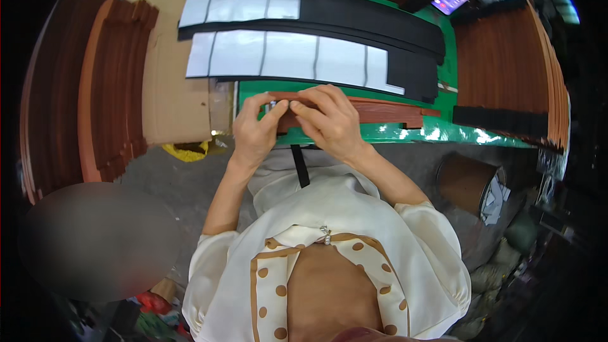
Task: The person takes curved wooden panels, peels black adhesive strips from a backing sheet, attaches them to the edges of the panels by hand, and stacks the finished panels on the work table.
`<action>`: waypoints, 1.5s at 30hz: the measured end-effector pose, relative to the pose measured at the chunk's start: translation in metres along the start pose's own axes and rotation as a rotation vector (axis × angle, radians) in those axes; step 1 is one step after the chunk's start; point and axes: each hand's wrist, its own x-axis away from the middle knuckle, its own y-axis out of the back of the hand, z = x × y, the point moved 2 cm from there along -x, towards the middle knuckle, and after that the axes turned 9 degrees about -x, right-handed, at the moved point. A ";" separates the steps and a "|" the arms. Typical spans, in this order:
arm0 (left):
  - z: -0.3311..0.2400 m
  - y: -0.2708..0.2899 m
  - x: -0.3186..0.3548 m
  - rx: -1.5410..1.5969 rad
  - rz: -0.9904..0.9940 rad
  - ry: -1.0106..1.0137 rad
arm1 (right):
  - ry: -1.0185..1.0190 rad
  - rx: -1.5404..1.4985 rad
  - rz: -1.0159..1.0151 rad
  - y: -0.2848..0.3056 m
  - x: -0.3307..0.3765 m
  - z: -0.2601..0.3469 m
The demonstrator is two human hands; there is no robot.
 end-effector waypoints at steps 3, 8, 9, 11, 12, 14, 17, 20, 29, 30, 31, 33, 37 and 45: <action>-0.010 0.014 -0.006 -0.058 0.061 0.002 | -0.060 -0.013 0.018 0.029 -0.004 -0.008; -0.054 0.020 -0.041 -0.108 0.000 -0.008 | -0.318 0.177 0.036 0.123 0.010 -0.088; -0.066 0.013 -0.055 -0.115 0.133 -0.107 | -0.343 0.213 0.129 0.137 0.016 -0.103; -0.084 -0.009 -0.083 -0.113 0.348 -0.253 | -0.321 0.246 0.282 0.148 0.024 -0.121; -0.089 -0.023 -0.094 -0.115 0.346 -0.257 | -0.295 0.276 0.437 0.149 0.028 -0.129; -0.094 -0.056 -0.111 -0.014 0.606 -0.300 | -0.250 0.263 0.490 0.150 0.031 -0.138; -0.091 -0.106 -0.121 0.029 0.802 -0.326 | -0.147 0.256 0.605 0.144 0.028 -0.142; -0.089 -0.129 -0.122 -0.122 0.987 -0.387 | -0.054 0.355 0.680 0.140 0.029 -0.146; -0.079 -0.139 -0.116 -0.126 0.960 -0.293 | 0.114 0.366 0.659 0.133 0.034 -0.159; -0.079 -0.139 -0.115 -0.128 0.960 -0.292 | 0.124 0.354 0.654 0.134 0.033 -0.158; -0.078 -0.139 -0.114 -0.131 0.943 -0.296 | 0.127 0.354 0.654 0.134 0.034 -0.159; -0.079 -0.138 -0.113 -0.135 0.926 -0.300 | 0.132 0.311 0.583 0.136 0.035 -0.161; -0.075 -0.139 -0.114 -0.111 0.867 -0.357 | -0.080 0.101 0.485 0.147 0.029 -0.174; -0.080 -0.132 -0.121 -0.260 0.780 -0.447 | -0.682 -0.261 0.215 0.176 0.021 -0.160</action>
